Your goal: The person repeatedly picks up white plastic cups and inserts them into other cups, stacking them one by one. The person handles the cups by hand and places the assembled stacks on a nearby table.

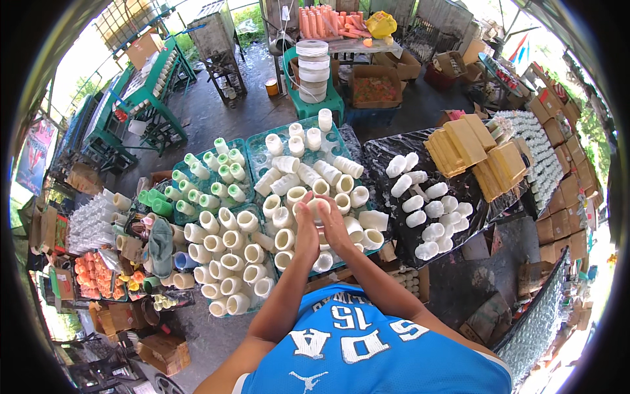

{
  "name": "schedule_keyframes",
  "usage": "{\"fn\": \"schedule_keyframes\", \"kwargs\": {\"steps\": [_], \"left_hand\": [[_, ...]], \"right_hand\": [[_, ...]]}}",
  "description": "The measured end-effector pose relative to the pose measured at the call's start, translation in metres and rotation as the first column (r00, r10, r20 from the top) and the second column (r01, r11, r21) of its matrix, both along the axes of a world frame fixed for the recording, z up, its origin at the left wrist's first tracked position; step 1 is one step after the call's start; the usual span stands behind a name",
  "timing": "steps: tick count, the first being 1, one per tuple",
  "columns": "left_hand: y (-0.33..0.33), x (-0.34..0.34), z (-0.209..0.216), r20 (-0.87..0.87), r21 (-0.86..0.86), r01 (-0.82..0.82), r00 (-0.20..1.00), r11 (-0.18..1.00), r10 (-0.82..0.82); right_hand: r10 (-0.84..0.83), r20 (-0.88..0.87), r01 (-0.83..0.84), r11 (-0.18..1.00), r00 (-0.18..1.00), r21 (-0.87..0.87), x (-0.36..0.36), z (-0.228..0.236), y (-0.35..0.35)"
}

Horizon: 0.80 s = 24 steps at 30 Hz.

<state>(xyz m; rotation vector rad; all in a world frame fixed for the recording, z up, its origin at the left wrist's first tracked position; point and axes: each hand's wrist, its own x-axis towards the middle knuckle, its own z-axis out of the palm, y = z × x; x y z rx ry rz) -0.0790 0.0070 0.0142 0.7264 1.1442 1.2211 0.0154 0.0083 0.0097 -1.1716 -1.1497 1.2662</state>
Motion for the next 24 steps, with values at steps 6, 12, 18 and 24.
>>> {"fn": "schedule_keyframes", "kwargs": {"steps": [6, 12, 18, 24], "left_hand": [[-0.001, -0.013, 0.013, -0.202, 0.092, 0.169, 0.968, 0.981, -0.148], [-0.003, -0.012, 0.05, 0.196, 0.042, 0.158, 0.967, 0.987, -0.163], [-0.007, -0.02, 0.07, 0.213, 0.024, 0.188, 0.959, 0.982, -0.189], [-0.001, -0.021, 0.04, 0.197, 0.15, 0.021, 0.979, 0.988, -0.051]], "right_hand": [[0.131, 0.032, -0.131, 0.991, 0.991, 0.015, 0.021, 0.03, 0.001], [0.064, 0.106, -0.086, 0.972, 0.992, 0.218, 0.016, 0.044, 0.0], [0.046, -0.179, -0.027, 0.994, 0.983, 0.107, 0.013, 0.067, -0.01], [-0.16, -0.119, 0.177, 0.972, 0.98, 0.153, 0.011, 0.055, -0.012]]}}
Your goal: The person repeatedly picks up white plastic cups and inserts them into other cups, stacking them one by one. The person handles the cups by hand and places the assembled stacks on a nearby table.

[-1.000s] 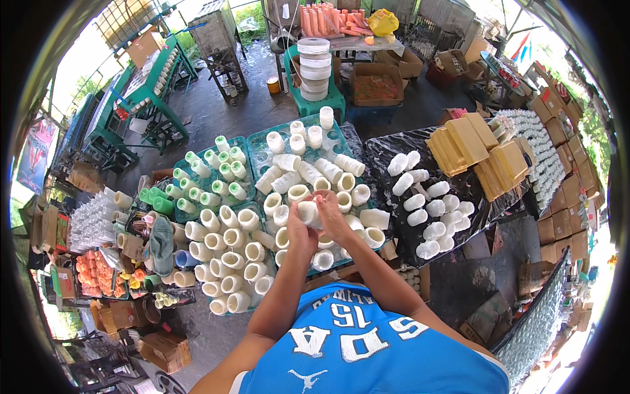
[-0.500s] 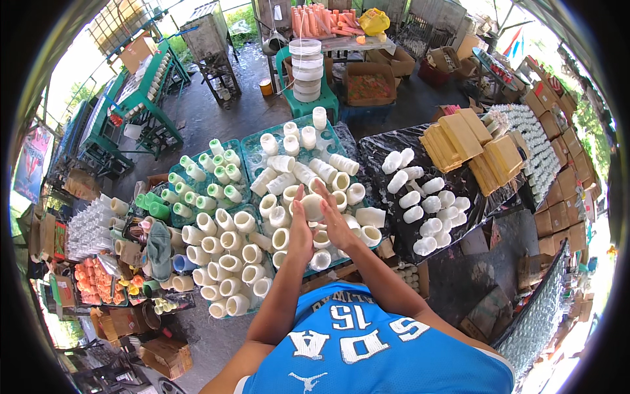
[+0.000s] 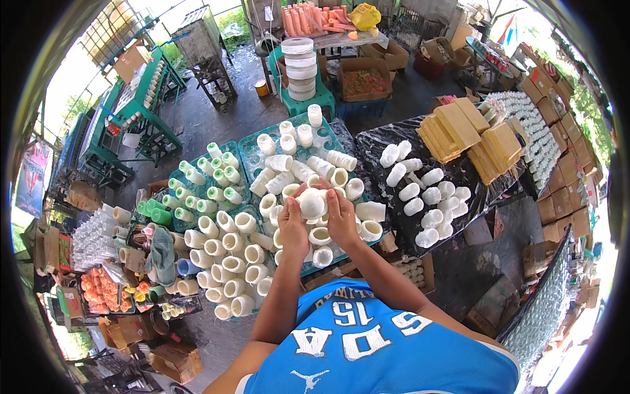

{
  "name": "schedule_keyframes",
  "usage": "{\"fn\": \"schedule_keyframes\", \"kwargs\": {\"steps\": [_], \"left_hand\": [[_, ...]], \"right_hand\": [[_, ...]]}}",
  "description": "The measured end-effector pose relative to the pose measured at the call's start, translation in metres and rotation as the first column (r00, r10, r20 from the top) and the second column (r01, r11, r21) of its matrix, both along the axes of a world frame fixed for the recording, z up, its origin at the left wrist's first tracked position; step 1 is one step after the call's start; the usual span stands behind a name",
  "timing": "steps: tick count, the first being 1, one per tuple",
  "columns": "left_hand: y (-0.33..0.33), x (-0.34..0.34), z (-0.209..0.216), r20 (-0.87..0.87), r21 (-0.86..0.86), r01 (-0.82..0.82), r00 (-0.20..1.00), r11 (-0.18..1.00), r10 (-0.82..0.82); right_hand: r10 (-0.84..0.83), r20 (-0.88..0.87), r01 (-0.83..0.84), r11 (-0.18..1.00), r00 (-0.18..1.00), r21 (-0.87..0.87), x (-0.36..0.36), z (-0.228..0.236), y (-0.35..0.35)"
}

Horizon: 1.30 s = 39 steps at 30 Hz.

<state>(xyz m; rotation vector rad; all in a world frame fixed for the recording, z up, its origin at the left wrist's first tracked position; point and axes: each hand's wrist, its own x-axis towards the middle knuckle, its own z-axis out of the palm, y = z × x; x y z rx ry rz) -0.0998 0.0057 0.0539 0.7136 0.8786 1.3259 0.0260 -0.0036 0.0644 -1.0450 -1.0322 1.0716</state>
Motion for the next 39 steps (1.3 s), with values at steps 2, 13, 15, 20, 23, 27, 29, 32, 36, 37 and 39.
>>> {"fn": "schedule_keyframes", "kwargs": {"steps": [2, 13, 15, 20, 23, 27, 29, 32, 36, 37, 39], "left_hand": [[-0.001, 0.006, -0.019, -0.008, -0.01, -0.075, 0.997, 0.997, 0.075], [-0.003, 0.011, -0.099, 0.126, -0.482, -0.132, 0.968, 0.866, 0.217], [-0.002, 0.011, -0.107, 0.252, -0.51, -0.06, 0.943, 0.858, 0.216], [-0.024, 0.009, -0.193, 0.401, -0.448, 0.066, 0.906, 0.892, 0.134], [-0.024, 0.007, -0.186, 0.363, -0.502, 0.048, 0.918, 0.863, 0.161], [-0.01, 0.003, -0.152, 0.396, -0.421, 0.008, 0.901, 0.907, 0.176], [-0.004, 0.003, -0.134, 0.373, -0.393, -0.036, 0.907, 0.919, 0.195], [-0.001, -0.003, -0.102, 0.373, -0.262, 0.107, 0.928, 0.959, -0.002], [-0.007, -0.005, -0.061, -0.195, -0.041, 0.16, 0.967, 0.986, -0.165], [0.0, -0.007, -0.078, -0.237, -0.044, 0.172, 0.955, 0.984, -0.178], [0.001, -0.007, -0.081, -0.211, -0.09, 0.141, 0.965, 0.986, -0.157]], "right_hand": [[-0.076, 0.049, 0.078, 0.996, 0.996, -0.041, 0.0, -0.017, 0.002], [-0.271, 0.521, 0.339, 0.94, 0.809, -0.038, -0.003, -0.059, -0.01], [-0.259, 0.518, 0.349, 0.934, 0.816, -0.083, -0.004, -0.056, -0.009], [-0.159, 0.738, 0.333, 0.938, 0.655, -0.093, -0.012, -0.094, -0.012], [-0.088, 0.727, 0.244, 0.963, 0.681, -0.112, -0.008, -0.097, -0.006], [-0.078, 0.457, 0.188, 0.961, 0.886, -0.202, -0.007, -0.1, 0.006], [-0.015, 0.281, 0.09, 0.962, 0.959, -0.256, -0.003, -0.094, 0.011], [0.026, 0.283, 0.036, 0.977, 0.959, -0.211, 0.002, -0.07, 0.009], [0.036, 0.339, 0.018, 0.988, 0.94, -0.153, 0.01, -0.061, 0.019], [0.052, 0.378, 0.011, 0.986, 0.925, -0.164, 0.011, -0.062, 0.022], [0.116, 0.412, -0.022, 0.974, 0.904, -0.226, 0.011, -0.058, 0.026]]}}
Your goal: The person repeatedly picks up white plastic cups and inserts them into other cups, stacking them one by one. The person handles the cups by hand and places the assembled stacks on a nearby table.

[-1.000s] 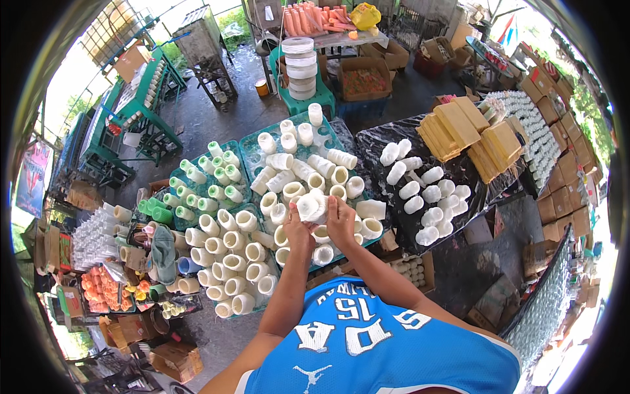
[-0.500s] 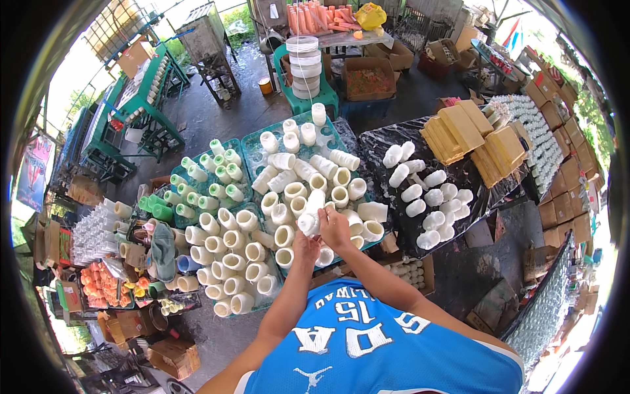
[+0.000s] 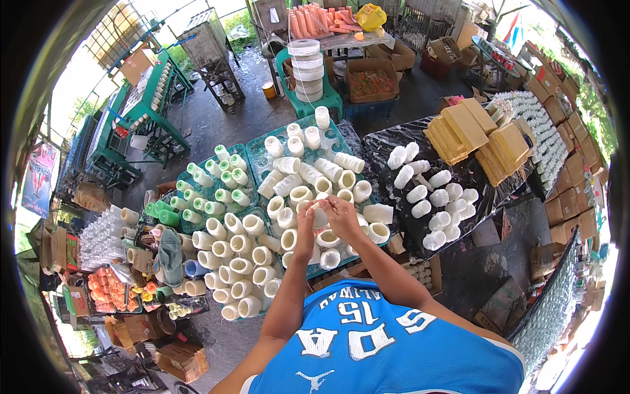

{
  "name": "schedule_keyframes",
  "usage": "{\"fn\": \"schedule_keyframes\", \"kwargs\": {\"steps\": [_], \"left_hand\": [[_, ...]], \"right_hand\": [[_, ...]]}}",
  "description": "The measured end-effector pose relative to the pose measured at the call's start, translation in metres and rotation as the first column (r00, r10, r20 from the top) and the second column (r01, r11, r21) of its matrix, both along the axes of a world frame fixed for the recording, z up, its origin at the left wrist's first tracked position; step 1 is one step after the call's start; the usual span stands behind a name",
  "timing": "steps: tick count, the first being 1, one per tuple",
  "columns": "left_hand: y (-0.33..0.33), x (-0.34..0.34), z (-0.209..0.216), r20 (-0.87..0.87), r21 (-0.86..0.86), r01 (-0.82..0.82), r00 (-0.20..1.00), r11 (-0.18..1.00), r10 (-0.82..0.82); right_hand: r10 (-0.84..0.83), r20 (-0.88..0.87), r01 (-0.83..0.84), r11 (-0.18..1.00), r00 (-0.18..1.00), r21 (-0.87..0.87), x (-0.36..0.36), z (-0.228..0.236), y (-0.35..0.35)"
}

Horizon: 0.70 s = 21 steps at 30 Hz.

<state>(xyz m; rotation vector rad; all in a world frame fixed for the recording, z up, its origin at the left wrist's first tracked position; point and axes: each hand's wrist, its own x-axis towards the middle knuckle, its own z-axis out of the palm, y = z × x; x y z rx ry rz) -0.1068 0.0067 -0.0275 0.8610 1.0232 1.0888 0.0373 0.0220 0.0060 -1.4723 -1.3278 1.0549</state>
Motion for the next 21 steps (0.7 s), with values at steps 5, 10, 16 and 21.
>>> {"fn": "schedule_keyframes", "kwargs": {"steps": [5, 10, 16, 21], "left_hand": [[-0.001, 0.006, 0.004, 0.278, -0.24, -0.082, 0.949, 0.967, 0.149], [-0.016, 0.019, -0.009, 0.085, -0.164, -0.014, 0.996, 0.986, 0.028], [-0.015, 0.035, 0.001, -0.088, 0.099, -0.11, 0.989, 0.989, 0.119], [-0.012, 0.023, 0.022, -0.01, 0.068, -0.063, 0.998, 0.996, 0.064]], "right_hand": [[-0.132, 0.26, 0.036, 0.938, 0.957, 0.346, -0.009, -0.03, -0.004], [-0.187, -0.518, 0.126, 0.981, 0.835, -0.151, -0.028, -0.017, -0.023], [-0.031, -0.36, 0.035, 0.999, 0.932, 0.004, -0.014, -0.02, -0.018], [0.07, -0.234, -0.051, 0.995, 0.97, 0.089, -0.013, -0.019, -0.024]]}}
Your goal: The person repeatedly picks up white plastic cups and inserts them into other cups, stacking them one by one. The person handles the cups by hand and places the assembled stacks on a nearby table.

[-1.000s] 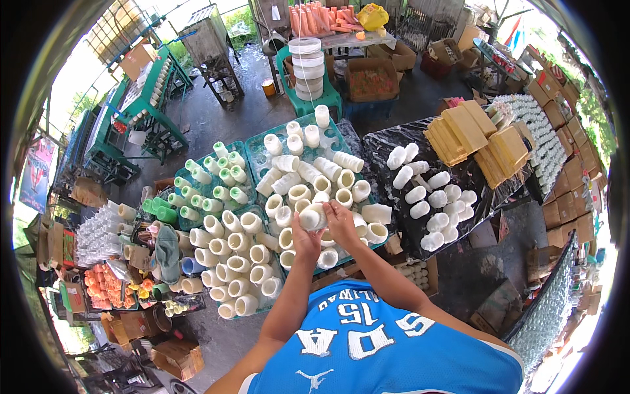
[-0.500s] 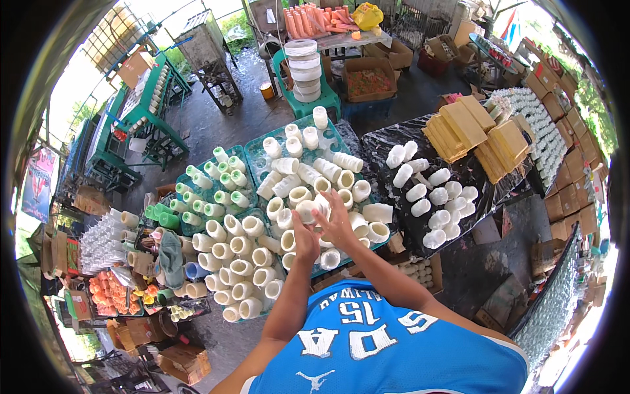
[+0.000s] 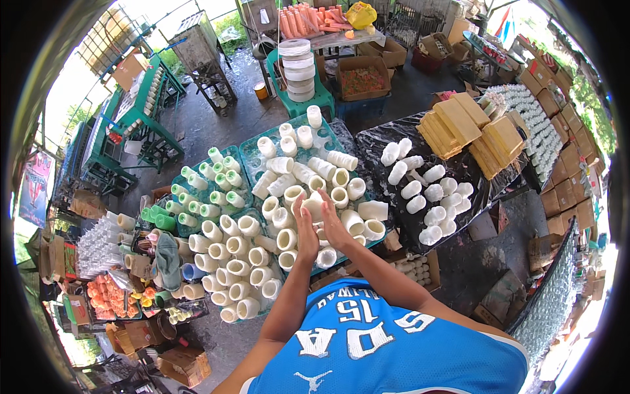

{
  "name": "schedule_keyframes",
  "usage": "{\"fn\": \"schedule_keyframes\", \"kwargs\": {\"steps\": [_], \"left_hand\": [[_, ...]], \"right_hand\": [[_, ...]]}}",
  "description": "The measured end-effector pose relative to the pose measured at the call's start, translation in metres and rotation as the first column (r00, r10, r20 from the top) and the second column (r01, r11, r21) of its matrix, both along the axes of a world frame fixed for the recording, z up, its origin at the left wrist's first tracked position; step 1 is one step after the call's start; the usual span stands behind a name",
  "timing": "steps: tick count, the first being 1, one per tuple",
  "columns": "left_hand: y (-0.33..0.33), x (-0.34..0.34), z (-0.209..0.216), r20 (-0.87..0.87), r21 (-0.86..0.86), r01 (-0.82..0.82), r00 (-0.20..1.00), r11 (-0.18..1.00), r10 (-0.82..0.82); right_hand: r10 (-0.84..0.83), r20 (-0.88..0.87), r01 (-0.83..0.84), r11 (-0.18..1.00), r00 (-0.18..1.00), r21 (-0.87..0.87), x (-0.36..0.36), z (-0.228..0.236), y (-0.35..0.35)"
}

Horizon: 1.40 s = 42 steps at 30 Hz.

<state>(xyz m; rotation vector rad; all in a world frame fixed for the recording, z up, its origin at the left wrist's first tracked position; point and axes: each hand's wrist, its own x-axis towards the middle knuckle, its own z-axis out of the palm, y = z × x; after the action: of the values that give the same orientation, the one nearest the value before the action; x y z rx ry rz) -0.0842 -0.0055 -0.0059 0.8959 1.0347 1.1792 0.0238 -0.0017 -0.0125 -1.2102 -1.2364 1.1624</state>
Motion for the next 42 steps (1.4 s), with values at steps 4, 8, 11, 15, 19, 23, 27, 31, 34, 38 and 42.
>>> {"fn": "schedule_keyframes", "kwargs": {"steps": [4, 8, 11, 15, 19, 23, 27, 31, 34, 38, 42], "left_hand": [[-0.004, 0.0, -0.003, 0.209, -0.121, -0.007, 0.977, 0.993, 0.033], [-0.003, 0.004, 0.029, 0.091, -0.109, -0.056, 0.994, 0.992, 0.066], [0.001, 0.005, 0.03, 0.027, 0.056, -0.036, 0.999, 0.998, 0.035], [-0.005, 0.02, 0.05, 0.016, 0.114, -0.076, 0.997, 0.99, 0.075], [-0.006, 0.032, 0.051, -0.041, 0.111, -0.159, 0.986, 0.981, 0.164], [-0.002, 0.033, 0.063, 0.052, -0.017, -0.266, 0.962, 0.964, 0.267], [0.014, 0.021, 0.035, 0.218, -0.226, -0.382, 0.877, 0.896, 0.429], [0.025, 0.013, -0.001, 0.226, -0.307, -0.346, 0.879, 0.887, 0.421], [0.024, 0.009, -0.018, 0.21, -0.409, -0.304, 0.887, 0.861, 0.412], [0.02, 0.006, -0.03, 0.379, -0.483, -0.209, 0.826, 0.85, 0.418], [0.02, 0.009, -0.017, 0.643, -0.414, 0.012, 0.711, 0.91, 0.284]], "right_hand": [[0.011, -0.051, -0.012, 1.0, 0.999, -0.008, 0.002, 0.003, 0.003], [0.058, -0.097, -0.052, 0.997, 0.994, 0.059, 0.002, 0.005, 0.003], [0.036, -0.059, -0.033, 0.997, 0.998, 0.063, -0.004, 0.016, 0.003], [-0.088, -0.005, 0.088, 0.99, 0.996, 0.114, -0.005, 0.032, 0.005], [-0.089, -0.23, 0.103, 0.994, 0.969, 0.047, 0.003, 0.048, 0.009], [-0.127, -0.372, 0.146, 0.989, 0.919, 0.024, 0.003, 0.043, 0.008], [-0.124, -0.434, 0.139, 0.99, 0.892, 0.002, -0.002, 0.025, 0.005], [-0.221, -0.401, 0.156, 0.97, 0.889, -0.187, -0.001, 0.019, -0.001], [-0.254, -0.422, 0.174, 0.96, 0.87, -0.219, -0.005, 0.002, -0.003], [-0.318, -0.376, 0.242, 0.941, 0.87, -0.238, -0.015, 0.009, -0.013], [-0.436, -0.139, 0.425, 0.899, 0.889, -0.105, -0.014, 0.021, -0.011]]}}
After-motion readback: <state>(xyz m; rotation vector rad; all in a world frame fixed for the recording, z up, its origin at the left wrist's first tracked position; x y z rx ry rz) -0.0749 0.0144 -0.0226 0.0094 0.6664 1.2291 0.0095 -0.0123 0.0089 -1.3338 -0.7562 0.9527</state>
